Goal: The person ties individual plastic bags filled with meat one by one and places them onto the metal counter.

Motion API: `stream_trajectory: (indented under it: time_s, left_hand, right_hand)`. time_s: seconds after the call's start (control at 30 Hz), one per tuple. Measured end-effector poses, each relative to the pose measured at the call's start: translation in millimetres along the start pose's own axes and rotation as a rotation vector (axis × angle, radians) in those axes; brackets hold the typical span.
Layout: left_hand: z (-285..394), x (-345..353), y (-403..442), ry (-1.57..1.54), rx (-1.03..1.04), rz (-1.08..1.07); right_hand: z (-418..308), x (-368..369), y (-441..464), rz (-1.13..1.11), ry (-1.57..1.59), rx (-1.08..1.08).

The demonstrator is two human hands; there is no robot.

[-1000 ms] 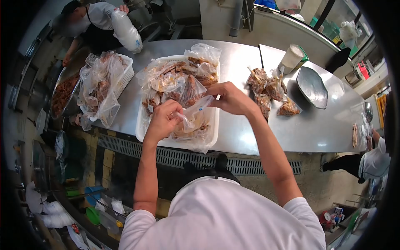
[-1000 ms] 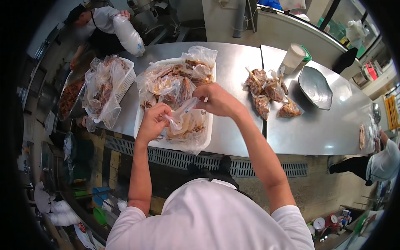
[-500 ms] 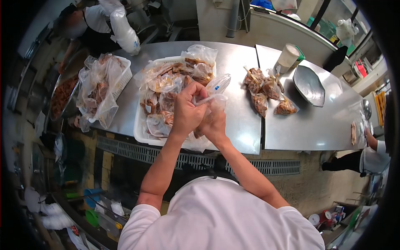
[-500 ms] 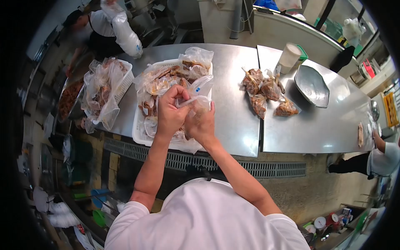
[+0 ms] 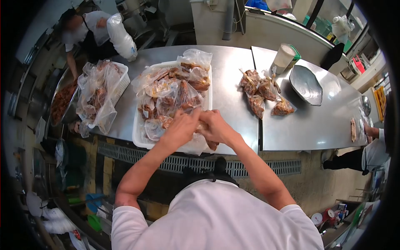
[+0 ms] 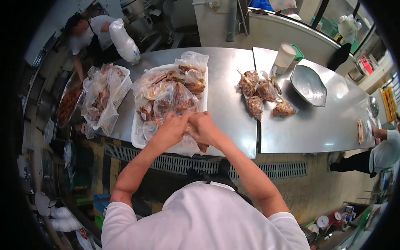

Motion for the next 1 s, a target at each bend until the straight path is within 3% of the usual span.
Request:
stream_trajectory:
  time_s: [0.07, 0.13, 0.2, 0.23, 0.3, 0.33, 0.4, 0.43, 0.47, 0.5, 0.53, 0.57, 0.6, 0.63, 0.67, 0.73, 0.8, 0.87, 0.93, 1.0]
  left_hand:
    - [-36, 11, -6, -0.041, -0.083, -0.289]
    - [-29, -7, -8, -0.107, -0.094, -0.334]
    - [-23, -9, -11, -0.178, -0.106, -0.378]
    - [-19, -6, -12, -0.598, -0.165, -0.224]
    - [4, -6, -20, -1.415, -0.242, -0.009]
    - [21, 1, -21, -1.416, -0.239, -0.015]
    - [57, 15, -19, -1.787, -0.021, -0.11]
    - [56, 31, -17, -1.843, -0.007, -0.229]
    - [30, 52, -16, -1.848, -0.014, -0.224]
    - [-15, 69, -10, -1.394, -0.013, 0.011]
    - [-34, 60, -5, -1.164, 0.002, 0.116]
    - [-53, 50, -1, -0.927, -0.008, 0.219]
    - [-58, 28, 6, -1.221, -0.106, 0.172]
    - [-56, 12, 9, -1.512, -0.207, 0.12]
    - [-47, 6, 9, -1.512, -0.208, 0.12]
    - [-18, -7, 9, -0.9, -0.15, 0.371]
    - [13, -15, 8, -0.896, -0.161, 0.464]
    - [30, -14, 8, -0.339, -0.077, 0.568]
    - [31, -1, 9, -0.365, -0.125, 0.598]
    - [28, 8, 9, -0.283, -0.024, 0.737]
  right_hand:
    - [-4, -11, -12, 0.001, -0.362, -0.259]
    - [-3, -17, -14, -0.075, -0.427, -0.219]
    - [-9, -30, -11, 0.045, -0.458, -0.143]
    - [-7, -29, -8, 0.047, -0.463, -0.144]
    - [4, -28, 3, 0.304, -0.014, 0.017]
    - [0, -27, 8, 0.308, -0.015, 0.02]
    - [-12, -30, 14, 0.384, 0.547, -0.129]
    - [-15, -27, 12, 0.219, 0.759, -0.158]
    - [-16, -26, 12, 0.213, 0.763, -0.153]
    - [-18, -26, 14, 0.133, 0.677, -0.195]
    - [-20, -26, 17, 0.056, 0.587, -0.238]
    - [-15, -24, 17, 0.123, 0.461, -0.263]
    - [-16, -22, 15, 0.124, 0.46, -0.263]
    - [-12, -16, 12, 0.16, 0.427, -0.016]
    - [-7, -10, 7, 0.191, 0.392, 0.232]
    - [2, 1, 6, 0.228, 0.439, 0.308]
    - [-3, -1, 3, 0.521, 0.534, 0.314]
    - [-6, -3, 1, 0.521, 0.506, 0.334]
    - [-6, 6, -2, 0.452, 0.707, 0.384]
    - [-4, 7, -5, 0.478, 0.758, 0.39]
Point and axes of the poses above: each hand's wrist, its own y-axis towards the middle knuckle, its own x-axis out of the palm, z = x × y, the point moved 3 cm from there along y, towards the middle knuckle, and after that the axes turned 6 degrees about -y, right-handed, at the moved point
